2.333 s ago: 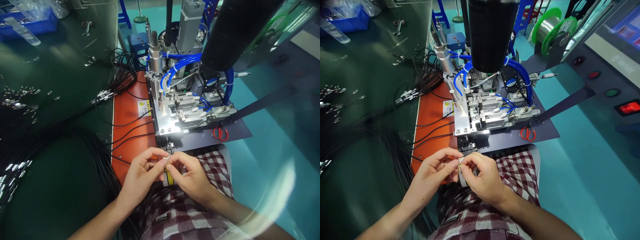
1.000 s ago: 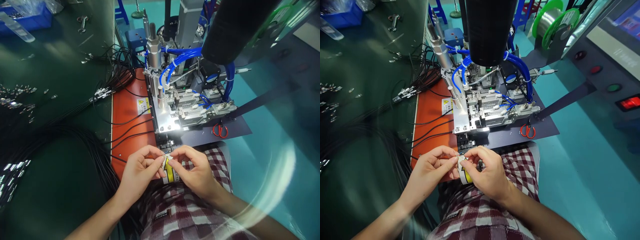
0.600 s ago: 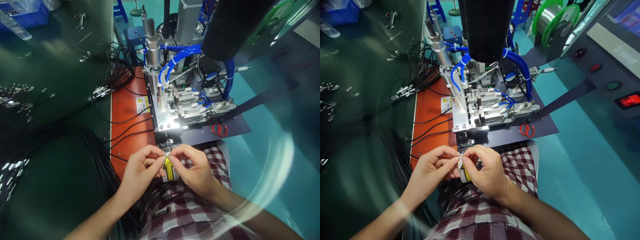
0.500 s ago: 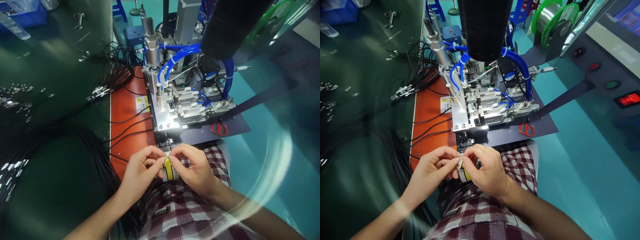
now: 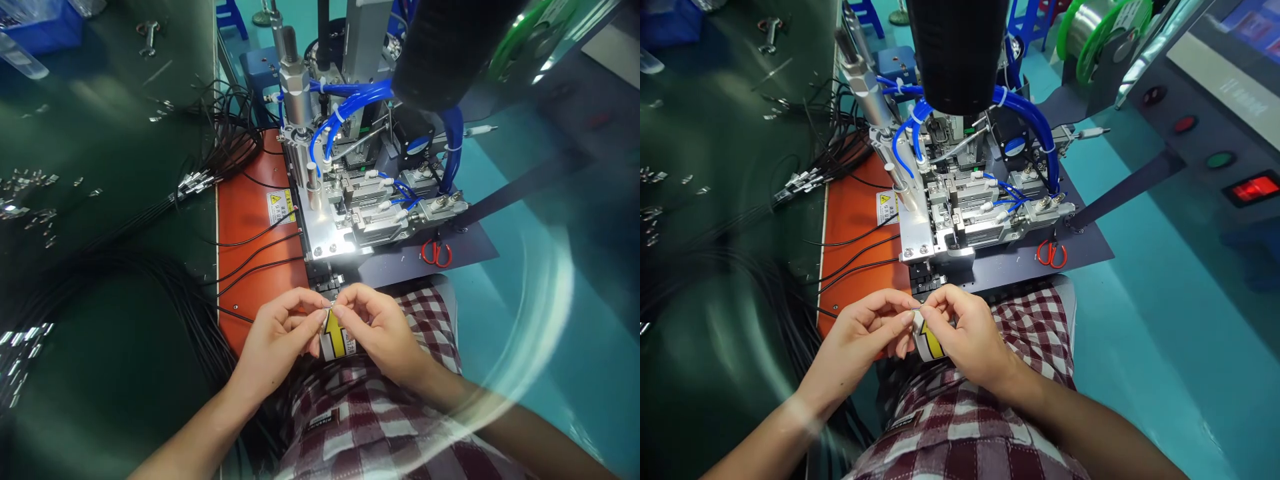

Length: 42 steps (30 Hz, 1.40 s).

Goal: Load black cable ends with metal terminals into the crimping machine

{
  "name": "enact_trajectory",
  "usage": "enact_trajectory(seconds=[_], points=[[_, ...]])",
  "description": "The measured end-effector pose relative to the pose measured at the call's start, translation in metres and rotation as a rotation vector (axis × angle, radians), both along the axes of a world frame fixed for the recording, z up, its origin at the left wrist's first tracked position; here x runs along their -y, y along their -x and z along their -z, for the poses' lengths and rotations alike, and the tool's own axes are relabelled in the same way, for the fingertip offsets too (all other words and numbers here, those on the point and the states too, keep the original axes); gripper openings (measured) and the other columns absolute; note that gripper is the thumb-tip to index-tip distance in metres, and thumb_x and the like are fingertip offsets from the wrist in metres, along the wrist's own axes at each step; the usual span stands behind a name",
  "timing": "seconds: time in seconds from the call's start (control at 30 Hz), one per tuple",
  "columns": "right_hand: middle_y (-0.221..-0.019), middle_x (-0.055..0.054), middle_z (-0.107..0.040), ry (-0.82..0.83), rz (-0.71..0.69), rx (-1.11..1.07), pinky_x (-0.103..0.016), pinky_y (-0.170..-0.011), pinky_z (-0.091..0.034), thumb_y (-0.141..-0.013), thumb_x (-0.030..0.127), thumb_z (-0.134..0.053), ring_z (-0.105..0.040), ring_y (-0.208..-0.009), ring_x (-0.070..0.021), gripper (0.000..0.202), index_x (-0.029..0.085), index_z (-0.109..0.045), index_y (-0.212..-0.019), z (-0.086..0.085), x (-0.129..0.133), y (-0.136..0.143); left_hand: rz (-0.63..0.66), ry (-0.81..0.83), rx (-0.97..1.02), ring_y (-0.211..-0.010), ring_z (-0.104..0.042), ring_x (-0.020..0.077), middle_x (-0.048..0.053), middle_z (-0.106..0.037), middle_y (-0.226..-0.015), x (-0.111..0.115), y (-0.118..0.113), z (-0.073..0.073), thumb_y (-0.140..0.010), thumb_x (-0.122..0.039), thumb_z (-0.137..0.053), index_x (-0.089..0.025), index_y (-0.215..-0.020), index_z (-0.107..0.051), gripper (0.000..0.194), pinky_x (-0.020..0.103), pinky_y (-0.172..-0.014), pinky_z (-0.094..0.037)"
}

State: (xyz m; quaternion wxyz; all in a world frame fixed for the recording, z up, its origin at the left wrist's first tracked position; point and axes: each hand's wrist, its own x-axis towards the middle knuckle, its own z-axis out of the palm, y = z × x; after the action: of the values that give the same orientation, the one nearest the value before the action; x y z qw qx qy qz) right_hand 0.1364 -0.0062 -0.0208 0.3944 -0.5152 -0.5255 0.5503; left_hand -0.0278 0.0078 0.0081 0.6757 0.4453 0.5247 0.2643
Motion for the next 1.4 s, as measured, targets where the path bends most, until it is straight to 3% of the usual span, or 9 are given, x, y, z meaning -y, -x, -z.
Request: enact_trajectory(seconds=[0.1, 0.17, 0.43, 0.6, 0.77, 0.87, 1.07, 1.27, 1.4], points=[[-0.059, 0.006, -0.046, 0.136, -0.022, -0.132, -0.021, -0.048, -0.034, -0.088, 0.028, -0.057, -0.041, -0.051, -0.0083, 0.015, 0.019, -0.055, -0.076, -0.001, -0.001, 0.001, -0.005, -0.002, 0.033, -0.049, -0.051, 0.0081, -0.004, -0.055, -0.054, 0.0, 0.001, -0.001, -0.082, -0.03, -0.063, -0.016, -0.09, -0.06, 0.016, 0.017, -0.048, -0.038], [-0.059, 0.006, -0.047, 0.129, -0.026, -0.127, -0.022, -0.049, -0.035, -0.088, 0.028, -0.057, -0.042, -0.051, -0.0084, 0.014, 0.019, -0.055, -0.077, -0.001, 0.0, 0.001, 0.001, 0.014, 0.03, -0.048, -0.049, 0.0076, -0.005, -0.052, -0.053, 0.0, 0.001, -0.001, -0.083, -0.03, -0.063, -0.016, -0.09, -0.059, 0.016, 0.016, -0.047, -0.035], [-0.069, 0.0, -0.059, -0.446, 0.048, 0.269, -0.028, -0.061, -0.04, -0.086, 0.016, -0.057, -0.053, -0.062, -0.0127, 0.007, 0.018, -0.059, -0.08, 0.003, 0.006, -0.001, 0.04, 0.024, -0.074, -0.054, -0.046, 0.0067, -0.005, -0.05, -0.059, -0.002, -0.002, -0.005, -0.081, -0.035, -0.065, -0.016, -0.088, -0.063, 0.02, 0.016, -0.05, -0.039], [-0.064, 0.001, -0.06, -0.583, 0.046, 0.425, -0.029, -0.059, -0.037, -0.086, 0.016, -0.058, -0.052, -0.056, -0.0127, 0.006, 0.017, -0.06, -0.08, 0.004, 0.006, -0.003, 0.027, 0.009, -0.034, -0.051, -0.04, 0.0051, -0.007, -0.044, -0.055, 0.001, -0.001, 0.001, -0.082, -0.038, -0.064, -0.016, -0.086, -0.061, 0.022, 0.017, -0.051, -0.038], [-0.067, 0.0, -0.06, -0.44, 0.063, 0.31, -0.028, -0.061, -0.041, -0.087, 0.016, -0.056, -0.055, -0.061, -0.0134, 0.01, 0.018, -0.058, -0.078, 0.001, 0.005, 0.0, 0.018, 0.059, -0.019, -0.055, -0.043, 0.0065, -0.004, -0.049, -0.063, 0.002, 0.0, 0.005, -0.08, -0.042, -0.066, -0.015, -0.086, -0.06, 0.028, 0.019, -0.052, -0.04], [-0.068, 0.0, -0.06, -0.376, 0.068, 0.279, -0.027, -0.06, -0.042, -0.087, 0.017, -0.055, -0.055, -0.061, -0.0134, 0.01, 0.019, -0.057, -0.077, 0.002, 0.004, 0.003, -0.008, 0.078, 0.014, -0.047, -0.036, 0.0045, -0.007, -0.043, -0.054, 0.0, 0.0, 0.005, -0.081, -0.041, -0.064, -0.014, -0.083, -0.059, 0.027, 0.02, -0.05, -0.038], [-0.067, -0.001, -0.062, -0.514, 0.035, 0.452, -0.031, -0.062, -0.038, -0.088, 0.021, -0.056, -0.053, -0.059, -0.0144, 0.009, 0.019, -0.059, -0.079, 0.004, 0.005, 0.004, -0.032, 0.051, 0.08, -0.041, -0.038, 0.0055, -0.008, -0.043, -0.043, 0.0, 0.001, 0.007, -0.085, -0.032, -0.062, -0.017, -0.089, -0.058, 0.016, 0.021, -0.05, -0.037], [-0.065, 0.003, -0.057, -0.06, 0.028, 0.052, -0.023, -0.055, -0.04, -0.087, 0.023, -0.056, -0.051, -0.058, -0.0109, 0.012, 0.019, -0.058, -0.076, 0.004, 0.0, 0.005, -0.016, 0.087, 0.213, -0.042, -0.036, 0.0035, -0.009, -0.046, -0.051, -0.003, 0.005, 0.01, -0.085, -0.03, -0.064, -0.019, -0.09, -0.056, 0.014, 0.02, -0.049, -0.034], [-0.066, 0.003, -0.056, -0.011, 0.007, -0.005, -0.023, -0.056, -0.041, -0.087, 0.025, -0.057, -0.049, -0.058, -0.0103, 0.012, 0.019, -0.057, -0.076, 0.004, -0.001, 0.006, -0.034, 0.117, 0.22, -0.039, -0.033, 0.0023, -0.01, -0.043, -0.046, -0.005, 0.004, 0.009, -0.085, -0.03, -0.064, -0.018, -0.084, -0.055, 0.015, 0.02, -0.05, -0.037]])
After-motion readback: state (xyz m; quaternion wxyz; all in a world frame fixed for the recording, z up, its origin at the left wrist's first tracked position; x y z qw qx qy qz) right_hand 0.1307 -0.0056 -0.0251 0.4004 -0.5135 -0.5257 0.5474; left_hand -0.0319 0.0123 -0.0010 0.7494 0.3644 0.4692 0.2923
